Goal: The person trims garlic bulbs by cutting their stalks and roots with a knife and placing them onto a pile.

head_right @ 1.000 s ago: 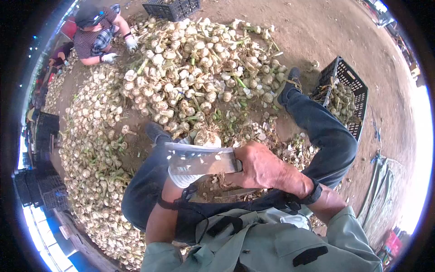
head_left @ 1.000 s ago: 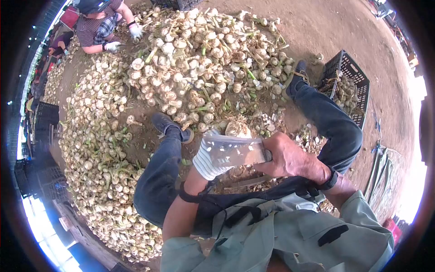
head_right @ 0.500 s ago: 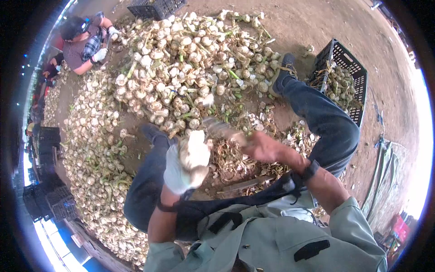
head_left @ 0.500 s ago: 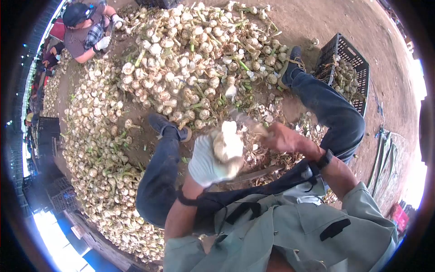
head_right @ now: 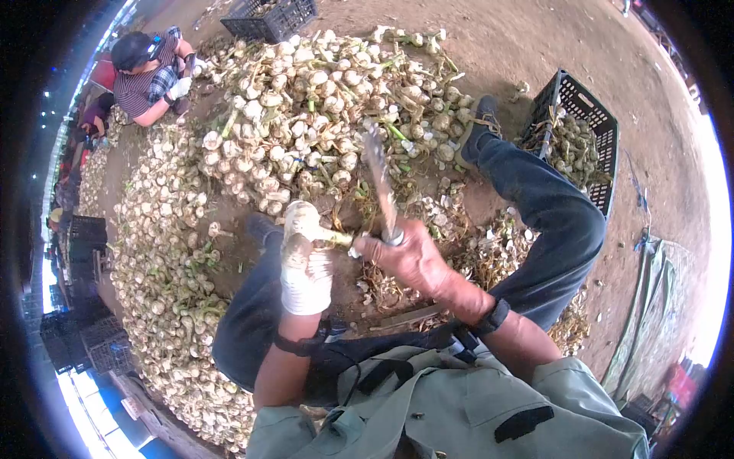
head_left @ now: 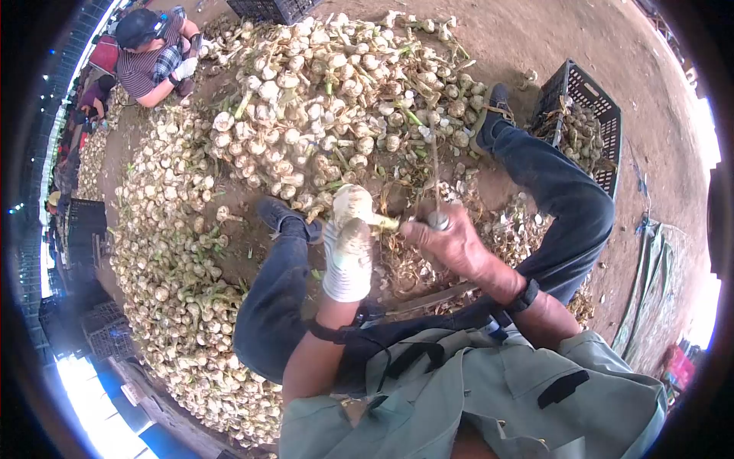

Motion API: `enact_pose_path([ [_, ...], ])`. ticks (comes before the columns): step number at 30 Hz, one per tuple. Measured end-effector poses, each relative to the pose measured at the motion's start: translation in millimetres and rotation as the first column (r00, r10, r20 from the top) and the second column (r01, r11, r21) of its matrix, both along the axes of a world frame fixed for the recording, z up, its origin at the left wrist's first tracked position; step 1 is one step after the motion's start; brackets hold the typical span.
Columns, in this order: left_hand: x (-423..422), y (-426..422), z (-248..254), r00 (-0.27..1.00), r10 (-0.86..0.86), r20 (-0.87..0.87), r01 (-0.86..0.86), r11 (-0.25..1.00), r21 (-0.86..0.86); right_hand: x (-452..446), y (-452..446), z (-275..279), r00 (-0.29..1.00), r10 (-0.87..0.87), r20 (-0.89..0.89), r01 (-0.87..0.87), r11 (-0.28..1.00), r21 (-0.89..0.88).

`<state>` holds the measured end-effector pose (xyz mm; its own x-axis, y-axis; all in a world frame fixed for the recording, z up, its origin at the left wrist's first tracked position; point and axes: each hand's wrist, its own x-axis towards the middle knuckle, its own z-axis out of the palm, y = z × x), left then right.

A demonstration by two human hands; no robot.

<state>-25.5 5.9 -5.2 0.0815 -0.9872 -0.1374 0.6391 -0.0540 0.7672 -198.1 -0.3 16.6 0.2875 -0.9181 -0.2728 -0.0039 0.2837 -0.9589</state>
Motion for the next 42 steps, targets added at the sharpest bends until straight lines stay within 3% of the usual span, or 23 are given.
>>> enact_pose_path([
  [4,26.3,-7.9,-3.4,0.964,-0.215,0.156,0.181,0.962,0.205,-9.2,-19.3,2.4,0.993,-0.022,-0.113,0.02,1.0,-0.023],
  [6,24.3,-12.3,-11.0,0.986,-0.13,0.106,0.105,0.97,0.217,-8.8,-20.7,2.7,0.992,-0.019,-0.129,0.013,0.999,-0.048],
  [9,23.1,-14.1,-8.3,1.0,-0.007,-0.001,0.007,0.978,0.209,-8.8,-8.2,0.9,0.99,-0.14,-0.017,0.141,0.976,0.167],
  [12,26.3,-9.9,-16.3,0.968,-0.074,0.241,0.022,0.977,0.212,0.9,7.6,-4.3,1.0,0.008,0.001,-0.008,0.986,0.167],
  [15,18.0,-10.9,-6.1,0.973,0.096,0.211,-0.13,0.979,0.156,6.2,7.4,-2.6,0.998,0.047,0.031,-0.052,0.987,0.151],
  [17,28.1,-9.4,2.6,0.95,0.043,-0.31,0.045,0.961,0.271,5.8,5.0,0.6,0.996,0.067,0.065,-0.077,0.984,0.159],
  [18,23.9,-14.4,4.6,0.936,0.032,-0.35,-0.01,0.998,0.066,2.6,4.3,8.4,0.99,0.103,0.098,-0.126,0.959,0.255],
  [19,19.4,-16.8,6.1,0.936,0.032,-0.351,-0.008,0.998,0.07,1.2,5.1,5.6,0.99,0.101,0.098,-0.123,0.958,0.259],
  [21,13.2,-19.1,8.0,0.979,0.173,-0.108,-0.147,0.966,0.215,-0.4,6.7,-1.4,0.977,0.126,0.174,-0.168,0.952,0.257],
  [25,7.7,-14.8,7.7,0.97,0.177,-0.165,-0.119,0.943,0.312,1.2,8.4,-2.1,0.972,0.085,0.217,-0.163,0.912,0.376],
  [26,8.3,-15.5,9.1,0.97,0.176,-0.166,-0.117,0.943,0.312,-1.0,8.8,-13.2,0.934,0.108,0.341,-0.254,0.873,0.417],
  [28,13.1,-15.9,16.2,0.974,-0.051,-0.222,0.085,0.985,0.149,-7.4,23.8,-69.9,0.878,0.117,0.463,-0.346,0.825,0.447],
  [30,16.4,-19.4,31.3,0.944,-0.043,-0.327,0.081,0.991,0.103,-17.0,53.0,-158.3,0.93,0.295,0.217,-0.341,0.915,0.216],
  [31,18.5,-20.8,40.6,0.902,-0.031,-0.431,0.066,0.996,0.067,-20.3,46.5,-144.7,0.931,0.294,0.215,-0.339,0.916,0.215],
  [33,35.4,-20.3,47.4,0.928,-0.049,-0.369,0.033,0.998,-0.051,-30.4,34.8,-121.7,0.946,0.316,0.065,-0.256,0.613,0.747],
  [34,61.5,-12.5,46.2,0.911,-0.153,-0.382,0.03,0.95,-0.31,-44.2,41.5,-142.7,0.864,0.481,-0.146,-0.447,0.868,0.215],
  [35,86.3,4.4,61.5,0.876,-0.112,-0.47,-0.062,0.939,-0.339,-50.1,36.5,-139.7,0.867,0.474,-0.157,-0.433,0.87,0.234],
  [37,151.9,18.4,111.7,0.799,-0.248,-0.548,-0.093,0.85,-0.519,-58.3,6.4,-129.7,0.954,0.05,-0.294,0.074,0.916,0.395],
  [38,227.7,47.3,102.6,0.396,-0.316,-0.862,-0.302,0.842,-0.447,-58.6,-10.0,-141.4,0.921,-0.104,-0.375,0.249,0.898,0.362],
  [39,241.7,38.5,110.8,0.706,-0.245,-0.665,-0.261,0.783,-0.565,-58.2,-30.6,-165.1,0.862,-0.246,-0.443,0.405,0.859,0.312],
  [40,252.5,34.4,115.6,0.918,-0.12,-0.379,-0.176,0.732,-0.658,-74.7,-52.0,-206.2,0.842,-0.273,-0.466,0.392,0.902,0.18],
  [41,250.5,29.4,105.9,0.916,-0.11,-0.386,-0.186,0.735,-0.652,-91.7,-74.3,-238.9,0.822,-0.3,-0.484,0.367,0.929,0.048],
  [42,239.3,22.2,93.2,0.877,0.16,-0.452,-0.38,0.807,-0.452,-92.5,-103.0,-237.5,0.703,-0.244,-0.668,0.312,0.95,-0.019],
])
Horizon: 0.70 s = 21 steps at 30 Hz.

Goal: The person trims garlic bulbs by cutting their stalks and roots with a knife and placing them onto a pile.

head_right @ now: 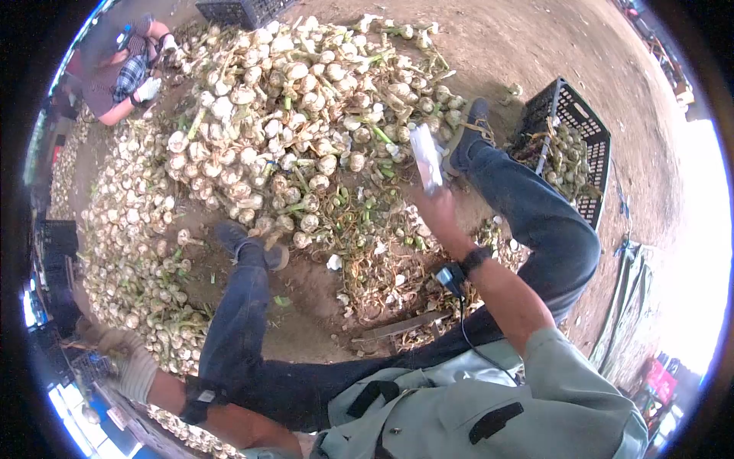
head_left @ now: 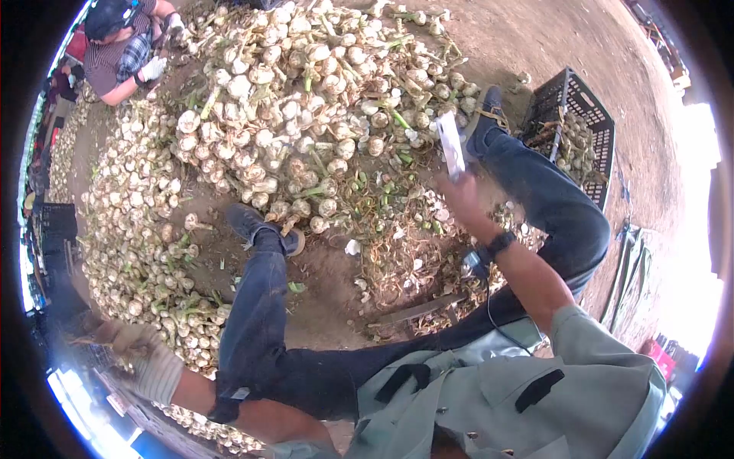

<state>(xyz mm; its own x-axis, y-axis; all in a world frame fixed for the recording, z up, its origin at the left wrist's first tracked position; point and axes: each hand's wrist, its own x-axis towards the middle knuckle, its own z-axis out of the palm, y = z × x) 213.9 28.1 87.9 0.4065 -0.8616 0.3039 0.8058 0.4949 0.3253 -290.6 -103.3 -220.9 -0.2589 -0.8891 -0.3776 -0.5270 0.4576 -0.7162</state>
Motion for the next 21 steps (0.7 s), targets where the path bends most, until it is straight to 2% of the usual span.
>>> enact_pose_path([
  [1,-13.1,-5.8,-11.9,0.978,0.2,-0.057,-0.182,0.955,0.234,1.6,-27.8,0.8,0.971,0.068,-0.231,-0.065,0.998,0.021],
  [3,-50.0,-21.6,-13.1,0.974,0.214,-0.077,-0.188,0.948,0.258,16.8,-73.0,-9.3,0.91,0.052,-0.411,-0.072,0.997,-0.034],
  [4,-55.1,-24.9,-13.4,0.997,0.075,0.025,-0.079,0.962,0.26,22.0,-91.8,-17.2,0.909,0.058,-0.413,-0.075,0.997,-0.023],
  [5,-60.4,-28.6,-12.6,0.99,-0.068,0.124,0.033,0.962,0.272,26.6,-109.7,-24.2,0.854,0.191,-0.484,-0.243,0.969,-0.047],
  [6,-66.9,-33.5,-10.5,0.99,-0.057,0.129,0.015,0.953,0.302,32.9,-126.4,-30.1,0.774,0.308,-0.554,-0.406,0.912,-0.06],
  [7,-70.8,-38.5,-11.6,0.99,-0.057,0.127,0.016,0.953,0.304,44.7,-141.9,-30.8,0.784,0.355,-0.508,-0.387,0.921,0.047],
  [9,-76.4,-43.2,-14.1,0.973,-0.172,0.151,0.105,0.921,0.375,55.4,-151.0,-57.4,0.75,0.331,-0.572,-0.439,0.897,-0.057],
  [10,-79.1,-40.8,-14.5,0.976,-0.054,0.21,-0.057,0.87,0.49,57.8,-145.9,-67.8,0.751,0.335,-0.569,-0.437,0.898,-0.048],
  [11,-80.9,-40.7,-16.3,0.976,-0.057,0.21,-0.057,0.865,0.498,59.9,-136.2,-76.4,0.763,0.316,-0.564,-0.439,0.894,-0.094],
  [12,-84.8,-44.7,-19.4,0.976,-0.15,0.161,0.058,0.88,0.472,62.3,-128.0,-81.8,0.775,0.291,-0.561,-0.441,0.885,-0.149],
  [13,-90.6,-48.6,-22.7,0.963,-0.244,0.114,0.173,0.885,0.433,63.8,-109.0,-88.4,0.864,0.277,-0.421,-0.387,0.899,-0.204],
  [14,-100.5,-51.2,-27.4,0.962,-0.247,0.115,0.177,0.888,0.424,63.2,-85.9,-84.0,0.806,0.39,-0.446,-0.51,0.84,-0.187],
  [15,-112.8,-53.7,-34.1,0.976,-0.141,0.164,0.035,0.853,0.521,61.0,-60.9,-83.8,0.8,0.466,-0.378,-0.579,0.767,-0.278],
  [16,-121.0,-56.1,-41.3,0.974,-0.038,0.225,-0.108,0.794,0.599,66.1,-32.8,-58.3,0.715,0.516,-0.472,-0.62,0.78,-0.087],
  [17,-124.5,-57.7,-51.4,0.956,-0.191,0.224,0.035,0.828,0.559,70.3,-11.6,-43.0,0.797,0.524,-0.299,-0.559,0.828,-0.039],
  [18,-155.3,-64.0,-44.9,0.895,-0.059,0.443,-0.28,0.699,0.658,73.1,8.0,-31.3,0.856,0.504,-0.118,-0.505,0.863,0.022],
  [19,-158.4,-63.4,-50.7,0.879,-0.147,0.453,-0.237,0.69,0.684,70.2,27.2,-21.6,0.798,0.59,-0.122,-0.597,0.802,-0.027],
  [20,-180.2,-65.8,-53.7,0.89,-0.071,0.45,-0.306,0.638,0.706,73.5,44.5,-60.7,0.847,0.502,0.174,-0.438,0.846,-0.305],
  [21,-174.6,-64.4,-60.8,0.895,-0.294,0.335,-0.109,0.585,0.803,79.1,59.1,-101.0,0.762,0.443,0.471,-0.182,0.846,-0.501],
])
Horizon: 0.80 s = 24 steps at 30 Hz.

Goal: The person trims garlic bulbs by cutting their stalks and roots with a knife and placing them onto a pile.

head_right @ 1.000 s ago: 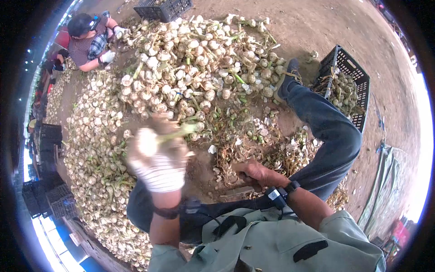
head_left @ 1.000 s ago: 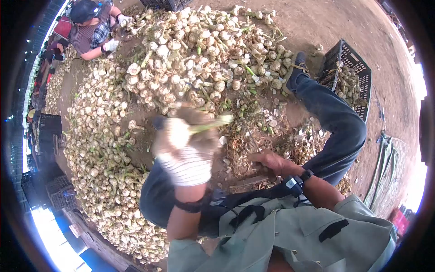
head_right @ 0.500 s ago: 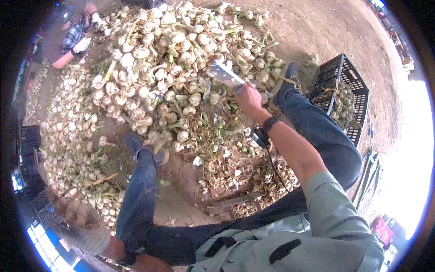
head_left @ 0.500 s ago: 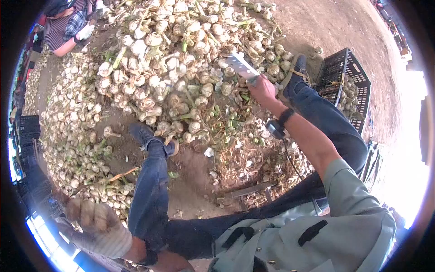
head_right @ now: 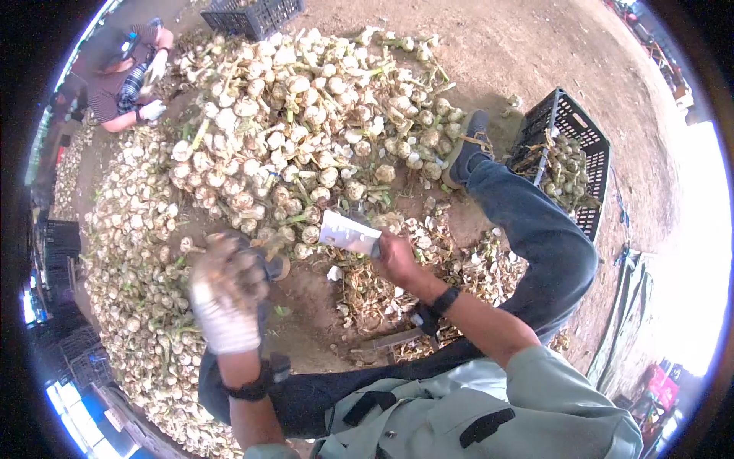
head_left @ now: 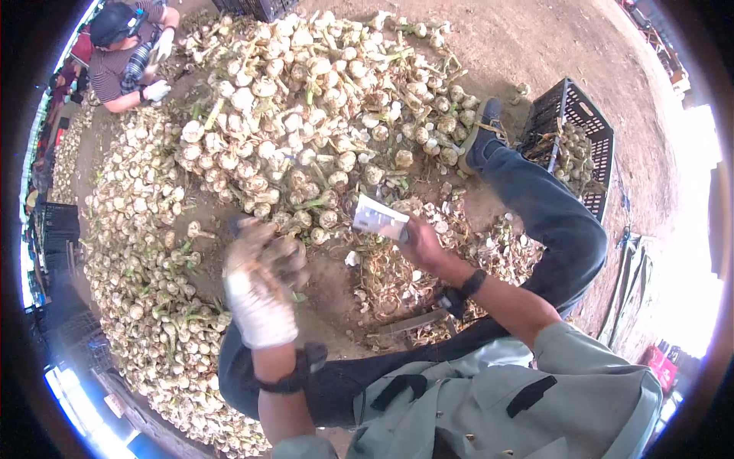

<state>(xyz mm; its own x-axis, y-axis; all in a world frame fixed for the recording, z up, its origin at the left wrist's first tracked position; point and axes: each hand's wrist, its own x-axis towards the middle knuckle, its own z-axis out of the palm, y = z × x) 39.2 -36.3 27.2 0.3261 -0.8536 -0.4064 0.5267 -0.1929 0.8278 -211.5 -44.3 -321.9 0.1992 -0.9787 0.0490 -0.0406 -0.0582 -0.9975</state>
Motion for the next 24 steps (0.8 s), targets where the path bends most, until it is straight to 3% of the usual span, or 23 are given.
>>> enact_pose_path([
  [2,-6.7,-6.0,-31.7,0.991,-0.13,-0.036,0.134,0.977,0.167,24.9,22.2,118.7,0.938,-0.097,0.334,0.025,0.976,0.215],
  [3,-16.2,-2.1,-45.0,0.989,-0.117,-0.093,0.13,0.98,0.15,22.2,27.2,142.7,0.996,0.027,-0.081,-0.029,0.999,-0.019],
  [4,-3.2,-4.6,-80.2,0.934,-0.348,0.088,0.33,0.928,0.172,17.1,30.6,202.1,0.981,0.159,-0.107,-0.162,0.986,-0.022],
  [5,-27.7,-11.6,-90.4,0.966,-0.215,-0.143,0.247,0.934,0.258,19.8,34.0,233.0,0.953,0.154,-0.262,-0.21,0.957,-0.198],
  [6,-42.9,0.8,-58.9,0.927,-0.315,-0.205,0.36,0.9,0.244,23.6,37.6,252.4,0.906,0.115,-0.408,-0.273,0.894,-0.355],
  [8,-40.3,14.0,-96.4,0.759,-0.357,-0.544,0.549,0.801,0.24,25.9,51.5,279.3,0.908,0.19,-0.373,-0.353,0.827,-0.438],
  [9,-37.3,21.9,-94.3,0.651,-0.465,-0.601,0.645,0.756,0.114,27.0,59.4,284.7,0.877,0.231,-0.422,-0.412,0.813,-0.411],
  [10,-48.0,23.1,-97.9,0.741,-0.531,-0.412,0.604,0.794,0.063,27.8,67.5,287.2,0.841,0.271,-0.468,-0.468,0.798,-0.379],
  [12,-50.4,31.1,-95.8,0.745,-0.629,-0.222,0.637,0.769,-0.04,25.5,79.6,285.5,0.831,0.263,-0.491,-0.48,0.786,-0.39],
  [14,-54.7,30.0,-63.0,0.775,-0.601,-0.196,0.603,0.796,-0.055,21.4,87.1,290.1,0.818,0.269,-0.509,-0.502,0.767,-0.4],
  [16,-49.6,29.8,-67.3,0.841,-0.501,-0.207,0.487,0.866,-0.116,13.4,93.3,311.1,0.866,0.35,-0.357,-0.461,0.836,-0.299],
  [17,-40.4,26.7,-80.0,0.845,-0.535,-0.004,0.527,0.835,-0.159,6.8,97.7,316.1,0.858,0.386,-0.338,-0.456,0.876,-0.158],
  [18,-34.5,21.7,-81.1,0.815,-0.543,0.2,0.576,0.796,-0.185,0.6,93.4,310.4,0.887,0.358,-0.292,-0.43,0.871,-0.236],
  [19,-38.4,25.3,-70.2,0.892,-0.444,-0.086,0.422,0.885,-0.196,-3.1,89.3,308.9,0.9,0.31,-0.308,-0.383,0.898,-0.218],
  [20,-31.3,12.5,-90.2,0.809,-0.503,0.305,0.584,0.749,-0.314,-4.3,83.9,309.2,0.909,0.261,-0.325,-0.335,0.921,-0.199],
  [22,-35.1,15.3,-82.4,0.752,-0.436,0.494,0.61,0.746,-0.269,-5.4,69.2,324.6,0.892,0.256,-0.371,-0.269,0.963,0.018],
  [23,-36.2,16.8,-77.2,0.751,-0.444,0.49,0.613,0.744,-0.266,-2.6,62.3,334.2,0.895,0.236,-0.379,-0.236,0.971,0.047],
  [24,-35.6,18.2,-71.4,0.544,-0.388,0.744,0.725,0.664,-0.184,-4.7,57.6,330.5,0.846,0.229,-0.481,-0.239,0.97,0.042],
])
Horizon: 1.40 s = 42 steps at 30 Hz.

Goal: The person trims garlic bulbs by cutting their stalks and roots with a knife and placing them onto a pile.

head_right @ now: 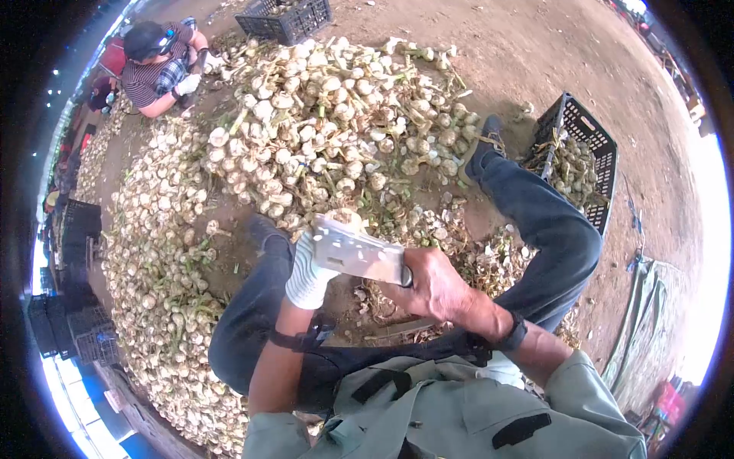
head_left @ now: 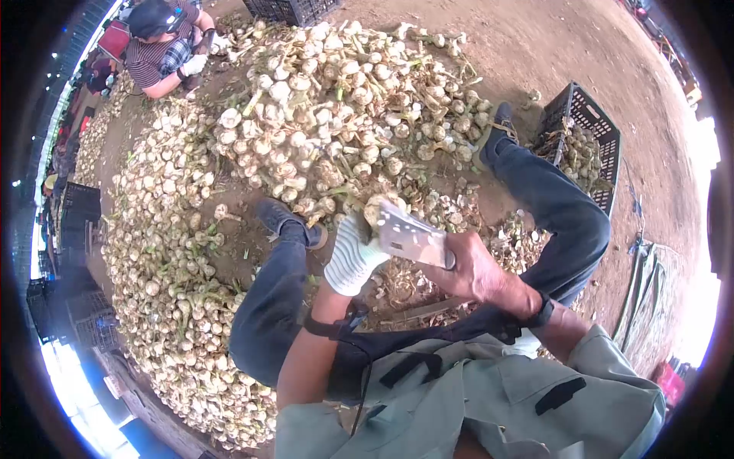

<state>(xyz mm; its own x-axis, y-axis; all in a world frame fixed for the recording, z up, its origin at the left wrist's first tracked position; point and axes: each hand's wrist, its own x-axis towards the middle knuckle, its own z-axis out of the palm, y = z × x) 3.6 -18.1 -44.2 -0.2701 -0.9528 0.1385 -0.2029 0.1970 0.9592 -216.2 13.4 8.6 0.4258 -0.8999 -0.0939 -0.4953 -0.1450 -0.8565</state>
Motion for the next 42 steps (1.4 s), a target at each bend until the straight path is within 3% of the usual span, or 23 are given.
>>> enact_pose_path([
  [1,0.3,2.2,3.6,0.957,-0.043,0.288,0.088,0.985,-0.146,-1.1,-4.6,-3.0,0.999,0.033,-0.035,-0.035,0.997,-0.066],
  [5,2.1,19.4,-4.2,0.808,0.058,0.587,0.234,0.882,-0.409,0.6,-15.4,-2.6,0.988,0.125,-0.087,-0.131,0.989,-0.066],
  [10,11.9,31.6,0.6,0.775,0.204,0.598,0.304,0.71,-0.636,0.3,-19.9,9.6,0.981,0.175,-0.083,-0.175,0.985,0.009],
  [12,21.7,48.5,-19.5,0.864,-0.102,0.493,0.166,0.982,-0.088,0.8,-19.8,12.2,0.972,0.228,-0.055,-0.23,0.973,-0.023],
  [13,28.6,54.9,-29.0,0.987,-0.159,0.021,0.131,0.879,0.458,0.5,-19.6,11.5,0.973,0.225,-0.054,-0.227,0.974,-0.017],
  [17,25.9,52.1,-30.6,0.994,-0.046,-0.101,0.097,0.803,0.588,0.8,-20.4,7.5,0.965,0.257,-0.052,-0.256,0.966,0.023],
  [18,19.3,38.0,-15.0,0.951,-0.134,0.279,0.136,0.991,0.013,-0.5,-20.8,4.7,0.964,0.262,-0.05,-0.261,0.965,0.017],
  [19,11.1,25.3,5.7,0.801,0.028,0.598,0.355,0.783,-0.511,-5.8,-22.0,-4.5,0.964,0.265,-0.007,-0.263,0.958,0.113],
  [20,-2.7,15.1,38.1,0.878,-0.124,0.462,0.18,0.981,-0.077,-14.8,-25.1,-20.5,0.964,0.265,0.036,-0.266,0.942,0.204],
  [21,-8.2,17.9,60.8,0.961,-0.123,0.246,0.12,0.992,0.027,-27.4,-30.9,-43.6,0.997,0.063,-0.052,-0.024,0.838,0.545],
  [22,-8.8,20.2,73.7,0.995,-0.095,0.02,0.091,0.987,0.134,-52.7,-29.7,-69.8,0.986,0.082,-0.148,-0.003,0.883,0.469],
  [23,-0.9,15.0,67.0,0.947,-0.124,0.296,0.177,0.971,-0.159,-63.1,-26.3,-77.7,0.988,0.03,-0.15,0.043,0.886,0.461],
  [24,0.5,12.1,62.0,0.952,-0.103,0.287,0.159,0.971,-0.179,-66.8,-15.5,-79.2,0.988,-0.008,-0.156,0.079,0.885,0.458],
  [27,-8.2,1.6,43.6,0.988,-0.154,0.023,0.13,0.899,0.417,-62.1,-6.2,-65.6,0.979,-0.05,0.199,-0.029,0.928,0.372],
  [28,-16.4,0.2,39.2,0.983,-0.179,0.032,0.158,0.927,0.34,-52.9,-12.2,-54.9,0.941,-0.026,0.336,-0.088,0.944,0.318],
  [29,-9.6,-0.2,35.9,0.908,-0.009,0.419,0.196,0.893,-0.405,-44.1,-15.2,-44.8,0.912,0.012,0.41,-0.135,0.953,0.272],
  [30,-10.4,2.3,45.1,0.99,-0.135,0.039,0.13,0.985,0.113,-30.0,-22.0,8.2,0.984,0.178,-0.001,-0.168,0.93,0.325],
  [32,-7.8,4.9,56.7,0.947,-0.203,0.248,0.181,0.977,0.109,-16.7,-12.9,0.4,0.97,0.198,0.142,-0.215,0.97,0.111],
  [34,-9.7,4.5,34.1,0.825,-0.108,0.554,0.314,0.904,-0.291,-10.1,-12.1,6.6,0.965,0.201,0.168,-0.216,0.974,0.075],
  [36,-8.8,8.6,52.2,0.824,-0.182,0.537,0.38,0.88,-0.286,-13.5,-8.1,-13.6,0.959,0.205,0.197,-0.222,0.973,0.064],
  [38,-16.0,19.5,80.7,0.973,-0.226,-0.037,0.229,0.96,0.164,-47.3,-19.3,-106.9,0.987,0.16,0.015,-0.154,0.913,0.378],
  [39,-14.4,22.8,71.5,0.98,-0.201,-0.009,0.2,0.969,0.146,-64.2,-12.6,-159.2,0.987,0.128,0.1,-0.148,0.961,0.232],
  [42,-12.3,18.1,59.8,0.955,-0.037,-0.295,0.116,0.96,0.256,-39.9,6.5,-56.8,0.999,-0.042,-0.01,0.041,0.849,0.527],
])
